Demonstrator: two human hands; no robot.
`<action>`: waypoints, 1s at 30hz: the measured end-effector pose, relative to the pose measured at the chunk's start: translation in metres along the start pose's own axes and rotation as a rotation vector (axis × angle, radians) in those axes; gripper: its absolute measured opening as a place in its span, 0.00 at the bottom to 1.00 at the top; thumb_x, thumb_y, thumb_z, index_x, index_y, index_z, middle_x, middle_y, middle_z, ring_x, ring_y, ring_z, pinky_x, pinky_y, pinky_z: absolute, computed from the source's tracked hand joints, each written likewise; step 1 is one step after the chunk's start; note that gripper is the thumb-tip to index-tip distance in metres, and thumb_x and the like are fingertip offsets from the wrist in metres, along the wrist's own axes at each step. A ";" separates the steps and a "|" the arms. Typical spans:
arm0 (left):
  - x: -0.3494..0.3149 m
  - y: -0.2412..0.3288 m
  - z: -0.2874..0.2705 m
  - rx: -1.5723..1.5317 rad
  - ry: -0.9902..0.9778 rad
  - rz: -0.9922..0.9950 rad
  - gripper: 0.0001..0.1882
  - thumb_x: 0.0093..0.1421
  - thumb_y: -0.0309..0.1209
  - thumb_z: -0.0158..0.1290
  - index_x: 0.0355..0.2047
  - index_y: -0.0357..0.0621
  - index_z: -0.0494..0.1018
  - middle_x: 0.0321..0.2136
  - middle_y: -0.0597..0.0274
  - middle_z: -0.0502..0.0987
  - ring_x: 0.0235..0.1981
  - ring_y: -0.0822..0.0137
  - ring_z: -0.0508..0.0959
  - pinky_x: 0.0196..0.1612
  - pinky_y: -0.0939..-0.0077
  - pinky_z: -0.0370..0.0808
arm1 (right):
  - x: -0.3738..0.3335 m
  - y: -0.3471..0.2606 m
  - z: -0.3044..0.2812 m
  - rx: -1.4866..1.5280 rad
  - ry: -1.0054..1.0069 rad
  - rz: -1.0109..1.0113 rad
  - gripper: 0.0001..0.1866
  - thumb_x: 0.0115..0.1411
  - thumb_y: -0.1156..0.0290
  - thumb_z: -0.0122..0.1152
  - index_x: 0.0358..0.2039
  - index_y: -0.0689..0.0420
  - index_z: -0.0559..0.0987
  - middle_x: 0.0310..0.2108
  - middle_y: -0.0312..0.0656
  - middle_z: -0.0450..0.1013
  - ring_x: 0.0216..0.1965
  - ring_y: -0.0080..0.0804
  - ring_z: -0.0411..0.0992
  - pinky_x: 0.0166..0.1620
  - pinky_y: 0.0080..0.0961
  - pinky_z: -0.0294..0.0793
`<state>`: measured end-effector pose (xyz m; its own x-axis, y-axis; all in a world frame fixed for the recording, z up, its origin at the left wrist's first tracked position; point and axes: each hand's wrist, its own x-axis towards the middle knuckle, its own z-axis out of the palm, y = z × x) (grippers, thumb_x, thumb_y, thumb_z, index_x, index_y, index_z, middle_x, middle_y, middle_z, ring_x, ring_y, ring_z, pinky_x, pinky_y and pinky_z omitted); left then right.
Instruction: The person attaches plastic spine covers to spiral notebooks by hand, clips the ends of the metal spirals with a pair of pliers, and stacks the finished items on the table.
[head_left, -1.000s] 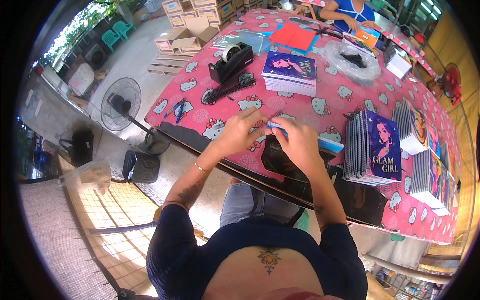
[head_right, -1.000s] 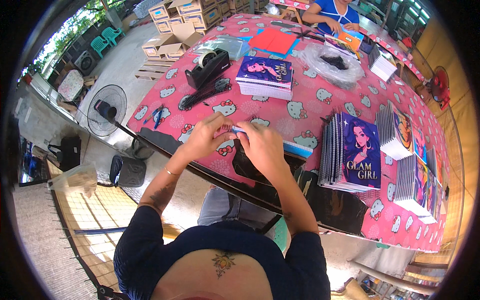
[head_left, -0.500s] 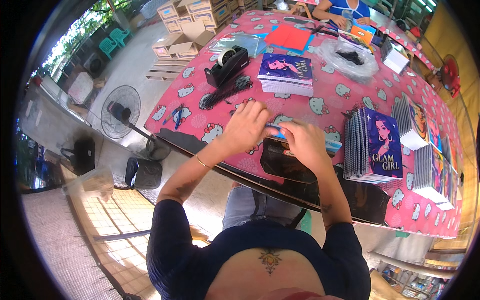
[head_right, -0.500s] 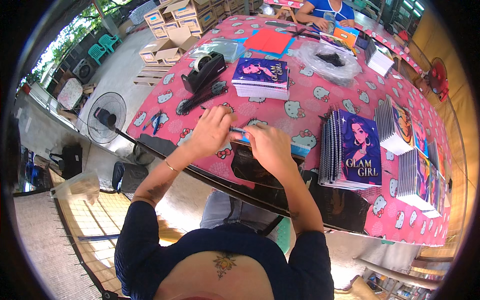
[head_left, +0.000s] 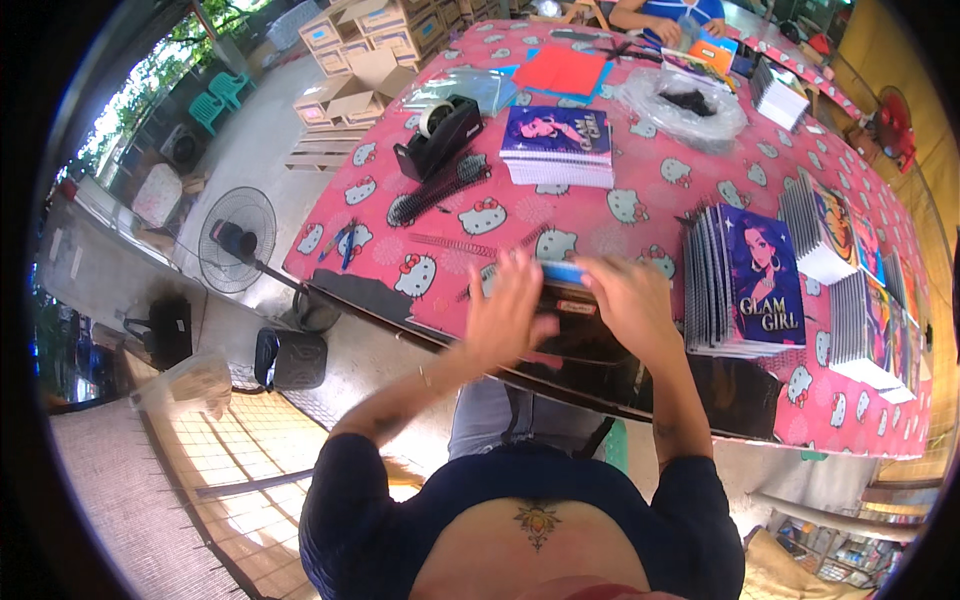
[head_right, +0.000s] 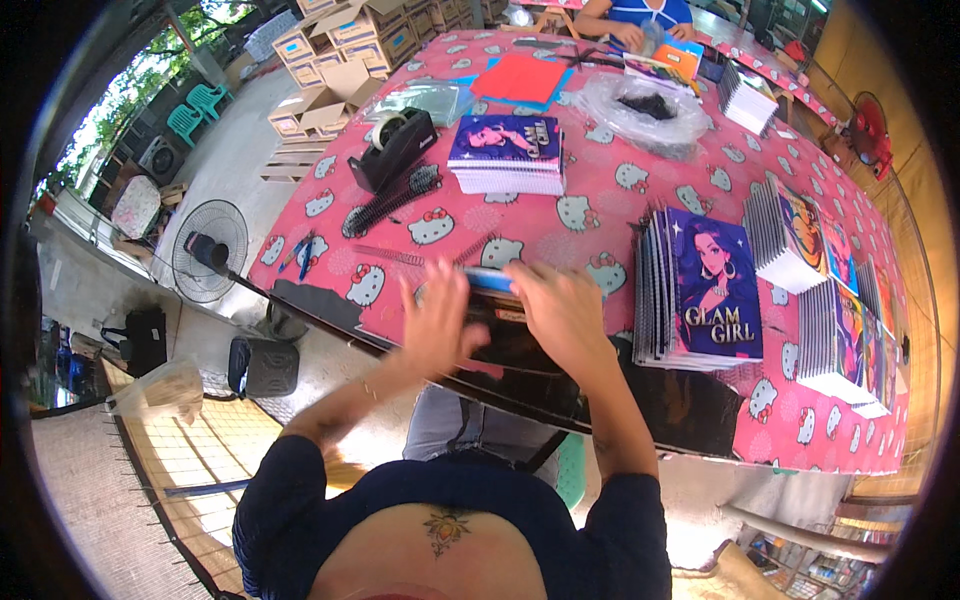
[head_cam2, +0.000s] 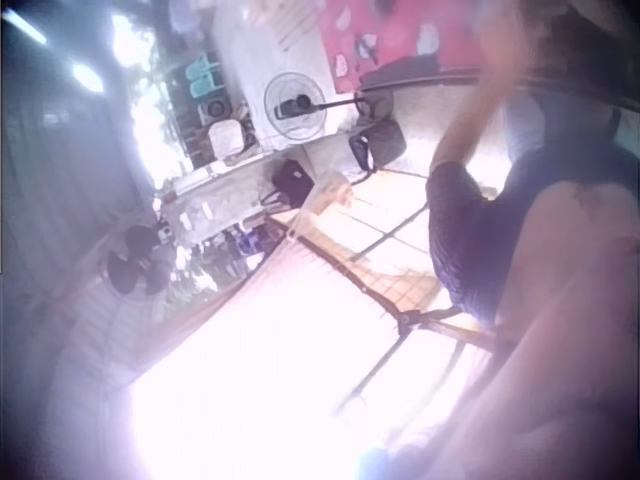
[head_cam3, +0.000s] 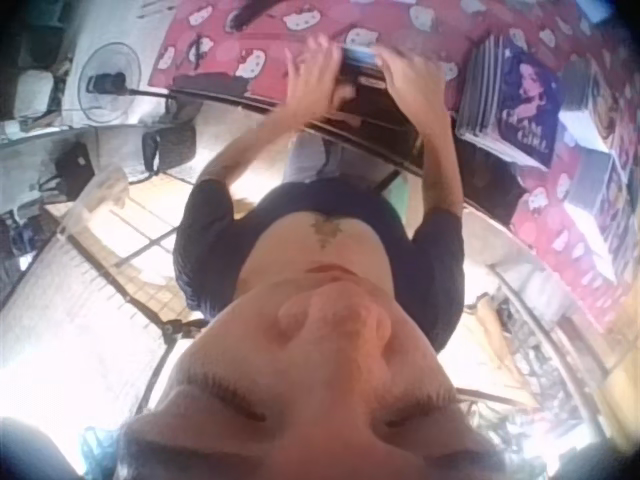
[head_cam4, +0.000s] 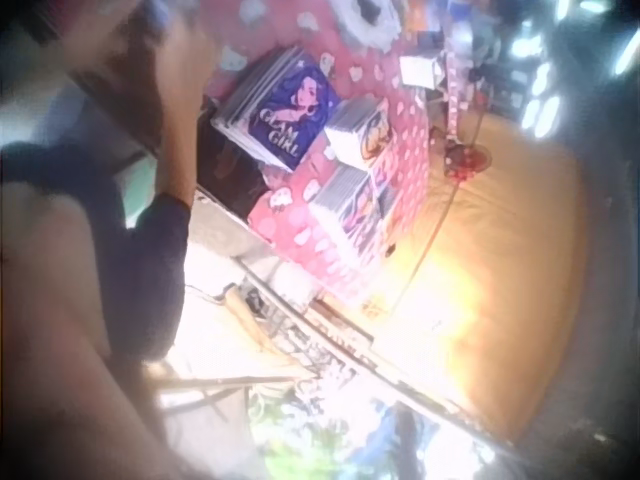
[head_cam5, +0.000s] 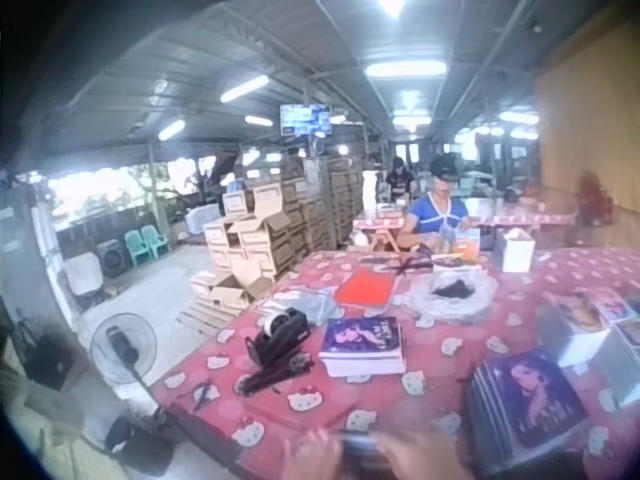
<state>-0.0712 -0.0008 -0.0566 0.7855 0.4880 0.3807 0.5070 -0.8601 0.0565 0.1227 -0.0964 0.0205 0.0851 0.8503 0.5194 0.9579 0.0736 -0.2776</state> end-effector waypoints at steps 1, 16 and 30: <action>0.023 -0.007 -0.010 0.103 0.081 0.018 0.47 0.62 0.59 0.47 0.68 0.32 0.56 0.70 0.40 0.55 0.71 0.40 0.54 0.67 0.28 0.41 | -0.004 0.001 0.001 -0.014 -0.083 0.028 0.12 0.59 0.69 0.61 0.45 0.50 0.80 0.31 0.39 0.78 0.31 0.42 0.78 0.37 0.39 0.73; 0.055 -0.002 -0.032 0.180 0.200 0.108 0.50 0.55 0.57 0.57 0.68 0.35 0.57 0.68 0.43 0.59 0.70 0.49 0.58 0.69 0.38 0.51 | -0.002 0.008 -0.005 0.116 -0.046 0.020 0.10 0.59 0.70 0.61 0.41 0.52 0.83 0.33 0.44 0.80 0.29 0.47 0.78 0.32 0.42 0.74; 0.060 0.023 -0.031 0.074 0.090 0.187 0.47 0.60 0.57 0.51 0.67 0.32 0.56 0.69 0.39 0.57 0.72 0.43 0.54 0.69 0.34 0.47 | -0.052 0.040 -0.005 0.701 0.345 0.267 0.28 0.54 0.69 0.74 0.55 0.56 0.75 0.46 0.44 0.80 0.45 0.37 0.79 0.51 0.33 0.74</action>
<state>-0.0233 0.0042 -0.0039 0.8348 0.3030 0.4596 0.3830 -0.9194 -0.0896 0.1582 -0.1400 -0.0136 0.4742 0.6859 0.5520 0.5097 0.2973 -0.8073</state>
